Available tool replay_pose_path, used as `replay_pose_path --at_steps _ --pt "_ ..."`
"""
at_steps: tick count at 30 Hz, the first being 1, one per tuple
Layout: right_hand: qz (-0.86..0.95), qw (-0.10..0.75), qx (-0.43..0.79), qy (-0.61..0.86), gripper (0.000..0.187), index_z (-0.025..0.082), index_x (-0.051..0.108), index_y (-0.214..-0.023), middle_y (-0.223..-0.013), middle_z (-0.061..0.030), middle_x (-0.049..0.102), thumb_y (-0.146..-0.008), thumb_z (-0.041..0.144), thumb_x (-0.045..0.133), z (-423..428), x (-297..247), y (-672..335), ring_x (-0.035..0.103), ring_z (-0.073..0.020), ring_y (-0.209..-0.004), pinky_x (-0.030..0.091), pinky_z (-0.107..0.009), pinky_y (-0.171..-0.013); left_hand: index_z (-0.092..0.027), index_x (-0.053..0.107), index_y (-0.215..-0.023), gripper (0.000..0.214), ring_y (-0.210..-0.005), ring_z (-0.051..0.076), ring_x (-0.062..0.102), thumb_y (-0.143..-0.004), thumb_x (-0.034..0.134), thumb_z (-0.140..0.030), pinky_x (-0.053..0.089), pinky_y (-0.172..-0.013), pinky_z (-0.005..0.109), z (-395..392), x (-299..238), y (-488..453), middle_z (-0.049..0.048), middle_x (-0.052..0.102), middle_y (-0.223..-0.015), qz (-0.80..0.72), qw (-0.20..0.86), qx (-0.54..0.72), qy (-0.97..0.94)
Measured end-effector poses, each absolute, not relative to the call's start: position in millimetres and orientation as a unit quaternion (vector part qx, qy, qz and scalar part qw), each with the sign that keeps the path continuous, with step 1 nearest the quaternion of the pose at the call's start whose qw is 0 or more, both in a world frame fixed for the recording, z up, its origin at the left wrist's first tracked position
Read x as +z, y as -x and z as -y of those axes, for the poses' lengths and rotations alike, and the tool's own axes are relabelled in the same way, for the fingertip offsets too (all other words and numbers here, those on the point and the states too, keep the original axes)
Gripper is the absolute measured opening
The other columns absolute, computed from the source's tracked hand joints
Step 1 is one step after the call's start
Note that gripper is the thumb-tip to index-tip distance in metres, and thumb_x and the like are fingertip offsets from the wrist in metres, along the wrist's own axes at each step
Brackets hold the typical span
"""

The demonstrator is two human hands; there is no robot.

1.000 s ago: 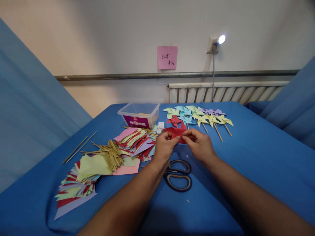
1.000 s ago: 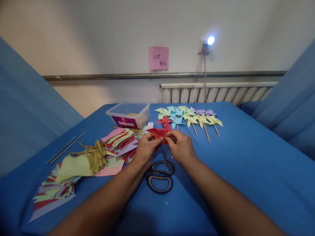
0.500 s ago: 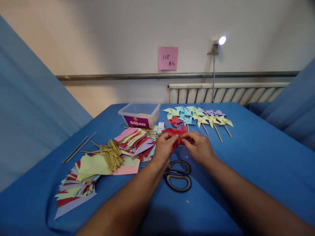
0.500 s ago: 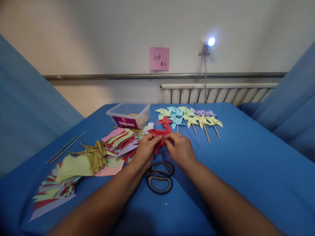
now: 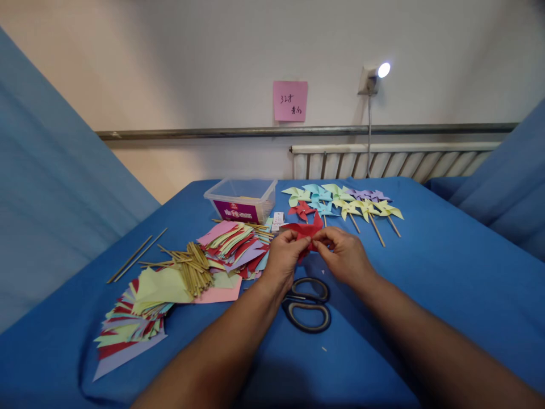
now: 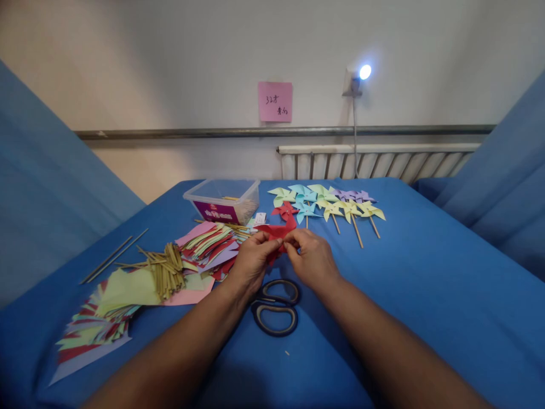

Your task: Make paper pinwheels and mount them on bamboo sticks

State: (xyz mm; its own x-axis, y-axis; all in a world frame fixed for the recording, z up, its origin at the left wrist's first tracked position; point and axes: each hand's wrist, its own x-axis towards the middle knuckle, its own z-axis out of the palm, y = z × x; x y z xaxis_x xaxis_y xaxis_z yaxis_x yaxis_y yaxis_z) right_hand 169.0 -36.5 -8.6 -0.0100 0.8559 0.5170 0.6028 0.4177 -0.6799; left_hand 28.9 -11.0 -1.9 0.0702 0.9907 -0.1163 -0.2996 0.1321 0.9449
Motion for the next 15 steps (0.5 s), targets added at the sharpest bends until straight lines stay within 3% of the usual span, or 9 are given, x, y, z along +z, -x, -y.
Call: replay_pose_path --at_steps 8,15 --pt "0.584 0.561 0.282 0.514 0.009 0.021 0.064 -0.084 -0.075 -0.0019 0.071 -0.08 0.03 0.066 33.6 -9.6 -164.0 0.067 -0.0171 -0.067 0.053 -0.03 -0.063 -0.016 0.057 -0.062 0.027 -0.049 0.009 0.05 -0.053 0.081 -0.022 0.036 -0.051 0.022 10.2 -1.9 -27.2 -0.0023 0.058 -0.055 -0.424 0.624 0.539 -0.374" --pt "0.544 0.6 0.319 0.492 0.019 0.019 0.065 -0.08 -0.069 -0.0014 0.068 -0.077 0.038 0.07 31.2 -7.5 -165.7 0.063 -0.0158 -0.062 0.051 -0.028 -0.058 -0.015 0.059 -0.064 0.028 -0.052 0.009 0.054 -0.052 0.083 -0.023 0.044 -0.056 0.024 9.1 -1.6 -26.8 -0.0017 0.06 -0.059 -0.428 0.633 0.546 -0.343"
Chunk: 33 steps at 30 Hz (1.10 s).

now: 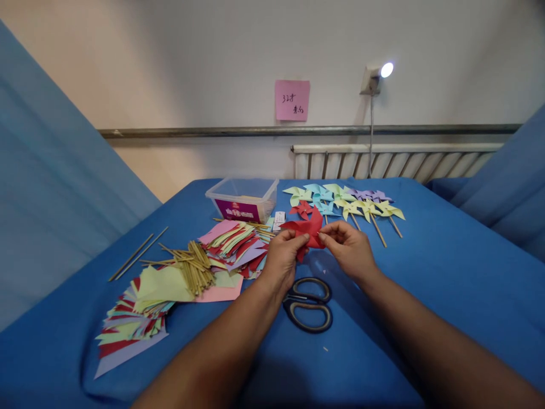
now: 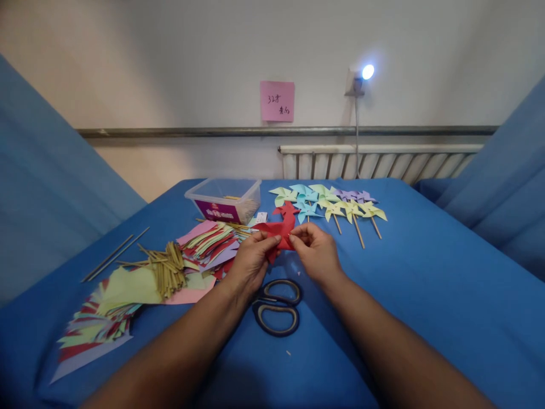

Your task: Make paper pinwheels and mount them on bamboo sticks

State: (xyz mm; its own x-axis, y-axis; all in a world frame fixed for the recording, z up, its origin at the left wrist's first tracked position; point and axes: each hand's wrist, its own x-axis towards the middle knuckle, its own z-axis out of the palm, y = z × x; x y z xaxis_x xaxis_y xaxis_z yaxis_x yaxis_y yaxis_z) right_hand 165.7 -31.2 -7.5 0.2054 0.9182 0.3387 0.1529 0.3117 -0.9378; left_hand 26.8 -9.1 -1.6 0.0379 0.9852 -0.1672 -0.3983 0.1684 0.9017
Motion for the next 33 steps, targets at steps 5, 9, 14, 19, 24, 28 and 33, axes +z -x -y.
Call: replay_pose_path --at_steps 5,9,14,19,24,28,33 --pt "0.574 0.594 0.272 0.494 0.012 0.021 0.067 -0.081 -0.075 -0.0018 0.071 -0.081 0.033 0.067 36.5 -6.2 -163.0 0.065 -0.0158 -0.065 0.053 -0.028 -0.062 -0.016 0.059 -0.061 0.026 -0.047 0.008 0.049 -0.053 0.082 -0.024 0.037 -0.049 0.022 10.7 1.2 -26.8 -0.0033 0.056 -0.053 -0.445 0.596 0.557 -0.369" --pt "0.633 0.56 0.207 0.494 0.01 0.022 0.07 -0.085 -0.082 -0.0026 0.072 -0.085 0.029 0.062 36.5 -12.8 -162.1 0.067 -0.0168 -0.071 0.053 -0.029 -0.067 -0.017 0.057 -0.058 0.026 -0.046 0.007 0.045 -0.052 0.081 -0.023 0.033 -0.048 0.021 14.1 4.5 -28.8 -0.0049 0.054 -0.05 -0.447 0.572 0.567 -0.39" --pt "0.634 0.537 0.204 0.518 0.011 0.023 0.07 -0.085 -0.082 -0.0027 0.073 -0.085 0.03 0.061 31.9 -20.4 -164.5 0.068 -0.0182 -0.071 0.053 -0.03 -0.066 -0.017 0.056 -0.058 0.027 -0.046 0.007 0.046 -0.053 0.081 -0.024 0.034 -0.048 0.021 16.1 3.2 -30.7 -0.0041 0.056 -0.052 -0.439 0.582 0.557 -0.397" --pt "0.59 0.564 0.257 0.518 0.012 0.022 0.07 -0.083 -0.079 -0.0026 0.073 -0.082 0.032 0.065 30.7 -18.3 -164.8 0.068 -0.0174 -0.069 0.054 -0.03 -0.065 -0.016 0.06 -0.062 0.023 -0.049 0.008 0.05 -0.053 0.08 -0.021 0.036 -0.049 0.021 14.8 1.1 -30.4 -0.0024 0.058 -0.055 -0.438 0.601 0.549 -0.382" --pt "0.562 0.581 0.299 0.507 0.014 0.02 0.069 -0.081 -0.074 -0.0019 0.073 -0.08 0.034 0.068 32.7 -13.2 -163.4 0.068 -0.0172 -0.066 0.053 -0.029 -0.063 -0.015 0.061 -0.063 0.02 -0.052 0.009 0.054 -0.053 0.079 -0.018 0.039 -0.052 0.021 16.6 5.8 -31.5 -0.0007 0.061 -0.058 -0.427 0.619 0.546 -0.369" --pt "0.551 0.584 0.313 0.506 0.014 0.02 0.068 -0.082 -0.072 -0.0015 0.072 -0.078 0.034 0.069 33.6 -11.7 -162.4 0.068 -0.0169 -0.065 0.053 -0.029 -0.062 -0.014 0.061 -0.062 0.022 -0.05 0.008 0.051 -0.052 0.08 -0.019 0.037 -0.05 0.019 18.1 8.3 -32.1 -0.0011 0.061 -0.056 -0.426 0.616 0.549 -0.37" --pt "0.551 0.58 0.311 0.512 0.012 0.021 0.068 -0.082 -0.074 -0.0014 0.072 -0.079 0.033 0.068 31.9 -14.8 -163.2 0.067 -0.0168 -0.066 0.052 -0.029 -0.063 -0.015 0.059 -0.059 0.023 -0.047 0.007 0.048 -0.051 0.08 -0.018 0.035 -0.047 0.019 18.3 8.6 -32.3 -0.0032 0.057 -0.052 -0.433 0.608 0.551 -0.372"
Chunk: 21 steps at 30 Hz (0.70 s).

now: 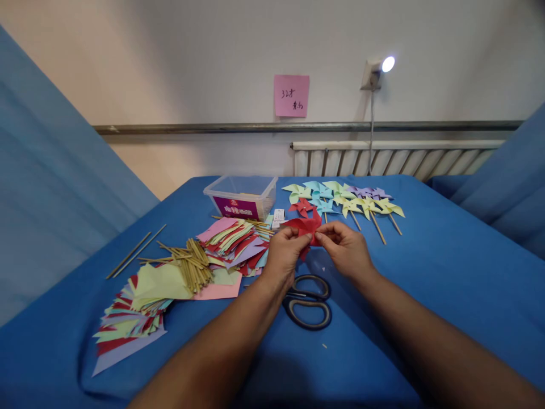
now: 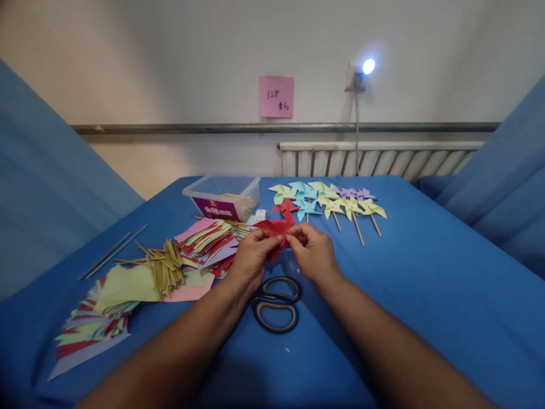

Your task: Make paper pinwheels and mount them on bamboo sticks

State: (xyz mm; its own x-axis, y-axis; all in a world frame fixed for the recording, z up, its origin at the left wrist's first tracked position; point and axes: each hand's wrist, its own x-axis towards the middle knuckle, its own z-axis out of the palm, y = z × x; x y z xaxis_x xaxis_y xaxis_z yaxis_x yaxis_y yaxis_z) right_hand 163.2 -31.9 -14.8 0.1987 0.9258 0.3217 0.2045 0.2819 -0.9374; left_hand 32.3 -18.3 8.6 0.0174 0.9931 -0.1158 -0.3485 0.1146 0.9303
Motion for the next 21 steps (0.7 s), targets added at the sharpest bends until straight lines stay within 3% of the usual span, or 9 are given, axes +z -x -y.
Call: replay_pose_path --at_steps 11,21 --pt "0.568 0.579 0.267 0.52 0.012 0.021 0.069 -0.081 -0.075 -0.0011 0.071 -0.081 0.032 0.066 31.6 -16.1 -163.6 0.064 -0.0162 -0.066 0.05 -0.029 -0.064 -0.015 0.06 -0.058 0.021 -0.046 0.008 0.049 -0.053 0.079 -0.02 0.035 -0.047 0.019 17.6 8.4 -32.5 -0.004 0.059 -0.051 -0.434 0.568 0.569 -0.407" --pt "0.637 0.55 0.149 0.52 0.011 0.021 0.07 -0.08 -0.079 -0.0017 0.071 -0.086 0.028 0.063 36.9 -10.8 -165.1 0.062 -0.0162 -0.068 0.048 -0.03 -0.066 -0.016 0.064 -0.059 0.013 -0.052 0.009 0.052 -0.056 0.077 -0.019 0.04 -0.053 0.021 20.4 12.5 -31.5 -0.0039 0.062 -0.057 -0.455 0.5 0.572 -0.464"
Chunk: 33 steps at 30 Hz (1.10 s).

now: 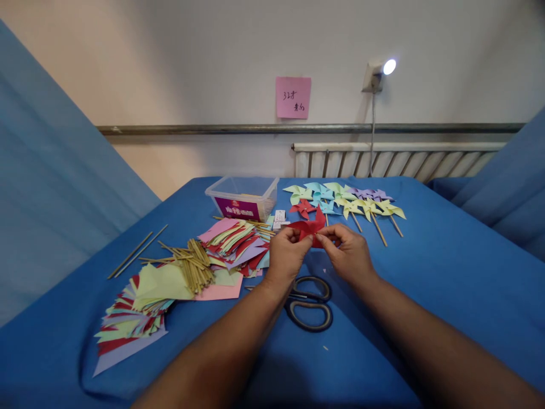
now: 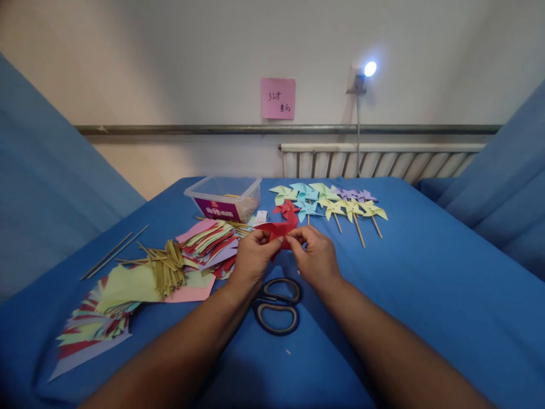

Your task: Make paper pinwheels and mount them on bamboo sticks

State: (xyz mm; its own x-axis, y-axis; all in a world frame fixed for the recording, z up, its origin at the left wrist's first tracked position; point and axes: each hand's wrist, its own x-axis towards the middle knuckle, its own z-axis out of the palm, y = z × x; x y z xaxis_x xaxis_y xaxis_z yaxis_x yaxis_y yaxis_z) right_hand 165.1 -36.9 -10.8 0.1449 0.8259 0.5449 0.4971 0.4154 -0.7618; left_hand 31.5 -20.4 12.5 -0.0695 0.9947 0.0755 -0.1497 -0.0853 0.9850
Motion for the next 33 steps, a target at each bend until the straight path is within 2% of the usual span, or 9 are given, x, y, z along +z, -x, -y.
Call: replay_pose_path --at_steps 3,9,13,23,27,33 --pt "0.63 0.554 0.161 0.52 0.011 0.021 0.07 -0.079 -0.078 -0.0014 0.071 -0.085 0.028 0.064 36.6 -10.9 -164.4 0.062 -0.0159 -0.067 0.048 -0.03 -0.066 -0.016 0.065 -0.06 0.013 -0.052 0.009 0.053 -0.056 0.077 -0.018 0.04 -0.053 0.021 20.9 12.7 -31.5 -0.0035 0.062 -0.057 -0.454 0.509 0.574 -0.453" --pt "0.57 0.592 0.251 0.51 0.013 0.019 0.07 -0.081 -0.074 -0.0015 0.07 -0.083 0.031 0.066 37.0 -9.5 -161.4 0.063 -0.0157 -0.065 0.05 -0.029 -0.063 -0.015 0.061 -0.062 0.024 -0.048 0.01 0.053 -0.049 0.082 -0.019 0.042 -0.052 0.022 18.0 7.2 -30.4 -0.0024 0.061 -0.054 -0.428 0.621 0.556 -0.348" --pt "0.584 0.596 0.218 0.506 0.011 0.02 0.07 -0.081 -0.075 -0.0011 0.07 -0.084 0.029 0.065 38.2 -7.2 -162.0 0.062 -0.0149 -0.065 0.049 -0.028 -0.063 -0.015 0.06 -0.062 0.027 -0.05 0.01 0.054 -0.049 0.082 -0.019 0.044 -0.054 0.023 15.4 4.2 -29.0 -0.0015 0.061 -0.056 -0.418 0.643 0.556 -0.319" --pt "0.648 0.531 0.145 0.526 0.015 0.022 0.07 -0.078 -0.079 -0.0022 0.07 -0.087 0.031 0.061 36.7 -13.7 -164.6 0.063 -0.0173 -0.069 0.048 -0.031 -0.065 -0.016 0.058 -0.06 0.024 -0.045 0.007 0.045 -0.052 0.08 -0.022 0.034 -0.047 0.02 18.0 5.9 -31.5 -0.0053 0.054 -0.051 -0.458 0.579 0.554 -0.386" --pt "0.638 0.534 0.157 0.532 0.015 0.022 0.069 -0.078 -0.078 -0.0023 0.07 -0.086 0.032 0.062 35.6 -15.2 -164.8 0.063 -0.0174 -0.068 0.048 -0.031 -0.066 -0.016 0.062 -0.061 0.018 -0.049 0.008 0.048 -0.054 0.078 -0.021 0.036 -0.049 0.021 20.9 9.5 -33.0 -0.0043 0.058 -0.054 -0.468 0.541 0.558 -0.421" --pt "0.598 0.557 0.224 0.53 0.013 0.021 0.069 -0.077 -0.076 -0.002 0.071 -0.084 0.032 0.065 35.3 -15.3 -162.8 0.064 -0.0172 -0.067 0.05 -0.03 -0.066 -0.017 0.058 -0.053 0.016 -0.051 0.01 0.049 -0.058 0.073 -0.017 0.038 -0.053 0.022 23.0 14.8 -32.0 -0.0055 0.054 -0.052 -0.467 0.483 0.568 -0.476"
